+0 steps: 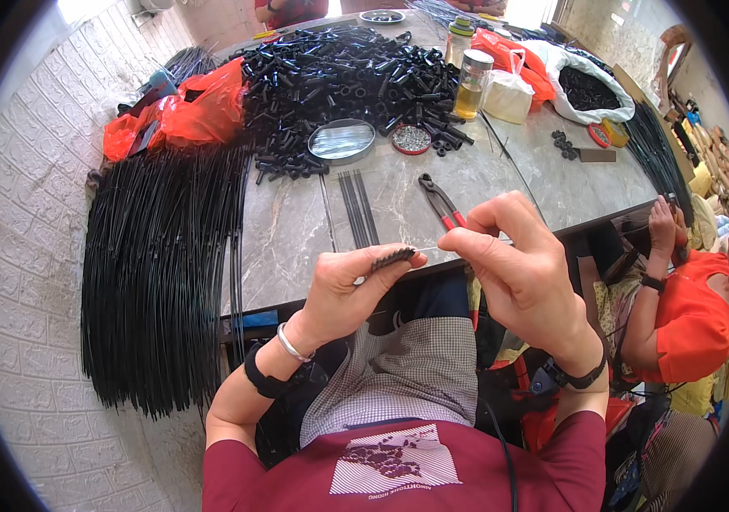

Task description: Assembling black umbrella ribs and plastic components using pliers and manual insertion.

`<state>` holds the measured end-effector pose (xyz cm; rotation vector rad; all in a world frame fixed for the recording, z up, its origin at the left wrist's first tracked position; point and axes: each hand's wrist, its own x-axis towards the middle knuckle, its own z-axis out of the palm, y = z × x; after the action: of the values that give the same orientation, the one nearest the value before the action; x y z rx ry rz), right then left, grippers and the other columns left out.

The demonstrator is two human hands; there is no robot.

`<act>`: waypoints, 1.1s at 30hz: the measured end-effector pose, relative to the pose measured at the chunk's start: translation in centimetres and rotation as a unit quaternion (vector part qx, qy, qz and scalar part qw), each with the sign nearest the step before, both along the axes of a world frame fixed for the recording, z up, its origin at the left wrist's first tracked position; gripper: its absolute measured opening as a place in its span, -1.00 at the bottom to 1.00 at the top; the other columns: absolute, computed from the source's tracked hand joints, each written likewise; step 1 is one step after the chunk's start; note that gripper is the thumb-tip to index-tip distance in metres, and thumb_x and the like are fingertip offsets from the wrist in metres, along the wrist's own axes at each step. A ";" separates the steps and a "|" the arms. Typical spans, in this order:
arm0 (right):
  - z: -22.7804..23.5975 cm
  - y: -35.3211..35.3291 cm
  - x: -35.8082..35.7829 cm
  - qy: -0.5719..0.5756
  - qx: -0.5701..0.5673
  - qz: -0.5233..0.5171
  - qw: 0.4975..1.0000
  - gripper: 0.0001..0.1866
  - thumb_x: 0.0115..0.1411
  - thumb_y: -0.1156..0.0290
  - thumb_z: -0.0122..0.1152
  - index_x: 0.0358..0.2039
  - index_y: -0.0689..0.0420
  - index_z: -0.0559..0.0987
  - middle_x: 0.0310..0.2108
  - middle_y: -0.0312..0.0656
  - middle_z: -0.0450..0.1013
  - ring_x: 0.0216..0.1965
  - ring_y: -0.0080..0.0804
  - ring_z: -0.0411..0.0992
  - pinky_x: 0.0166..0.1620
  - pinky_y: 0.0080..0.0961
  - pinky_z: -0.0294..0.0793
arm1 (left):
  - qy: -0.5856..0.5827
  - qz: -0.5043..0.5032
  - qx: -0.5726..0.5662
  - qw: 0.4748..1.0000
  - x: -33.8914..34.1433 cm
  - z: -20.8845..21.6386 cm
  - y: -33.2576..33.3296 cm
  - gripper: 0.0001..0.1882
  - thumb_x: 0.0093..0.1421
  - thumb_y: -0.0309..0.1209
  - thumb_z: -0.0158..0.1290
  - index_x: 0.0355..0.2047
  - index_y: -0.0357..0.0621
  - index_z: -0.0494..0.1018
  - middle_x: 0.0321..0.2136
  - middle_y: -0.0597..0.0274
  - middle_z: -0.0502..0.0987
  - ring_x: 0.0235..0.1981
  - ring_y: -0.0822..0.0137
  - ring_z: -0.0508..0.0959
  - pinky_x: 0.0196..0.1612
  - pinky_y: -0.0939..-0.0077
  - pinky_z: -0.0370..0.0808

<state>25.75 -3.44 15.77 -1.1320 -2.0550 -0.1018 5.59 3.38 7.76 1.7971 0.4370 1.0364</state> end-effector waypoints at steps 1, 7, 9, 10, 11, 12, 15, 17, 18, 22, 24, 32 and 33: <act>0.0 0.0 0.0 0.001 0.002 0.000 1.000 -0.70 -0.18 0.68 0.20 -0.34 0.17 0.57 -0.43 -0.19 0.33 -0.37 -0.23 0.36 -0.31 -0.38 0.37 | 0.000 0.000 0.000 1.000 0.1 -0.1 0.0 -0.81 0.22 -0.64 0.00 -0.17 -0.32 0.53 -0.26 0.07 0.62 -0.18 0.29 0.62 -0.08 0.48 0.56; -0.1 0.1 0.1 0.002 0.000 -0.008 1.000 -0.69 -0.18 0.69 0.20 -0.33 0.17 0.57 -0.43 -0.19 0.33 -0.36 -0.23 0.36 -0.31 -0.37 0.37 | 0.000 0.003 0.002 1.000 0.0 -0.1 0.0 -0.81 0.22 -0.65 0.01 -0.17 -0.32 0.53 -0.26 0.07 0.62 -0.19 0.30 0.62 -0.09 0.48 0.56; -0.2 0.2 0.1 -0.002 -0.003 -0.007 1.000 -0.69 -0.18 0.69 0.20 -0.33 0.17 0.57 -0.43 -0.19 0.33 -0.36 -0.23 0.36 -0.31 -0.37 0.37 | 0.007 0.003 0.003 1.000 0.0 0.0 0.1 -0.81 0.22 -0.65 0.00 -0.18 -0.32 0.53 -0.26 0.07 0.63 -0.19 0.30 0.62 -0.09 0.49 0.56; -0.3 0.2 0.1 0.000 -0.002 -0.005 1.000 -0.69 -0.18 0.69 0.20 -0.33 0.17 0.57 -0.43 -0.19 0.33 -0.36 -0.23 0.36 -0.31 -0.37 0.37 | 0.007 0.003 0.002 1.000 0.0 0.0 0.1 -0.81 0.22 -0.65 0.00 -0.18 -0.32 0.53 -0.26 0.07 0.63 -0.19 0.30 0.62 -0.09 0.49 0.56; -0.3 0.3 0.1 0.002 -0.001 -0.003 1.000 -0.69 -0.18 0.69 0.19 -0.33 0.17 0.57 -0.43 -0.19 0.33 -0.37 -0.23 0.36 -0.31 -0.37 0.37 | 0.007 0.004 0.002 1.000 0.0 0.0 0.1 -0.81 0.22 -0.65 0.00 -0.18 -0.33 0.53 -0.27 0.07 0.63 -0.19 0.30 0.62 -0.09 0.49 0.56; -0.3 0.2 0.0 0.002 -0.002 -0.003 1.000 -0.69 -0.18 0.69 0.19 -0.33 0.17 0.57 -0.43 -0.19 0.33 -0.37 -0.23 0.36 -0.31 -0.37 0.37 | 0.006 0.005 0.001 1.000 0.0 0.0 0.1 -0.81 0.22 -0.65 0.00 -0.18 -0.33 0.53 -0.27 0.07 0.63 -0.19 0.30 0.62 -0.09 0.49 0.56; -0.1 0.2 0.0 0.005 -0.005 -0.003 1.000 -0.69 -0.18 0.69 0.20 -0.34 0.16 0.57 -0.43 -0.20 0.33 -0.37 -0.23 0.36 -0.32 -0.37 0.37 | 0.008 0.006 0.003 1.000 0.0 0.1 0.1 -0.81 0.22 -0.65 0.00 -0.17 -0.33 0.53 -0.27 0.07 0.63 -0.20 0.30 0.63 -0.10 0.49 0.56; 0.0 0.2 0.0 -0.007 0.003 -0.001 1.000 -0.69 -0.18 0.68 0.20 -0.33 0.16 0.57 -0.43 -0.20 0.33 -0.36 -0.23 0.36 -0.32 -0.37 0.37 | 0.010 0.005 0.010 1.000 0.0 0.1 0.2 -0.81 0.22 -0.65 0.01 -0.17 -0.32 0.53 -0.27 0.07 0.63 -0.19 0.30 0.63 -0.10 0.49 0.56; -0.1 0.2 0.0 -0.007 0.003 -0.001 1.000 -0.69 -0.18 0.68 0.20 -0.33 0.16 0.57 -0.43 -0.20 0.33 -0.36 -0.23 0.36 -0.32 -0.37 0.37 | 0.011 0.004 0.016 1.000 0.0 0.1 0.2 -0.80 0.21 -0.65 0.01 -0.17 -0.32 0.53 -0.27 0.07 0.63 -0.19 0.30 0.63 -0.10 0.49 0.57; -0.3 -0.2 -0.5 0.009 -0.008 -0.015 1.000 -0.71 -0.16 0.69 0.20 -0.34 0.16 0.57 -0.44 -0.18 0.33 -0.40 -0.22 0.36 -0.35 -0.37 0.37 | -0.004 0.009 0.022 1.000 0.2 0.0 0.1 -0.80 0.19 -0.60 0.06 -0.16 -0.28 0.55 -0.26 0.11 0.64 -0.22 0.35 0.64 -0.15 0.56 0.57; -0.4 -0.3 -0.7 0.019 -0.017 -0.026 0.999 -0.71 -0.16 0.70 0.19 -0.35 0.16 0.57 -0.45 -0.17 0.33 -0.41 -0.22 0.36 -0.36 -0.36 0.37 | -0.008 0.006 0.022 1.000 0.2 -0.1 0.2 -0.79 0.19 -0.60 0.06 -0.15 -0.28 0.54 -0.26 0.11 0.63 -0.22 0.36 0.63 -0.14 0.56 0.57; -0.2 0.2 -0.3 0.059 -0.097 0.038 0.993 -0.79 -0.10 0.67 0.21 -0.40 0.14 0.58 -0.46 -0.18 0.36 -0.40 -0.24 0.38 -0.37 -0.40 0.40 | 0.010 -0.010 0.024 1.000 0.0 0.1 0.1 -0.75 0.19 -0.61 0.06 -0.10 -0.26 0.52 -0.24 0.10 0.63 -0.20 0.35 0.63 -0.13 0.55 0.56; 0.0 0.4 -0.2 0.059 -0.097 0.039 0.993 -0.79 -0.10 0.67 0.21 -0.40 0.14 0.58 -0.46 -0.18 0.36 -0.40 -0.24 0.38 -0.37 -0.40 0.40 | 0.019 -0.013 0.029 0.999 0.0 0.3 0.0 -0.73 0.19 -0.62 0.06 -0.09 -0.25 0.52 -0.24 0.10 0.63 -0.19 0.33 0.63 -0.12 0.55 0.56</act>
<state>25.50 -3.06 15.77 -1.1443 -2.0328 0.2021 5.56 3.41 8.01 1.8730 0.4088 1.0063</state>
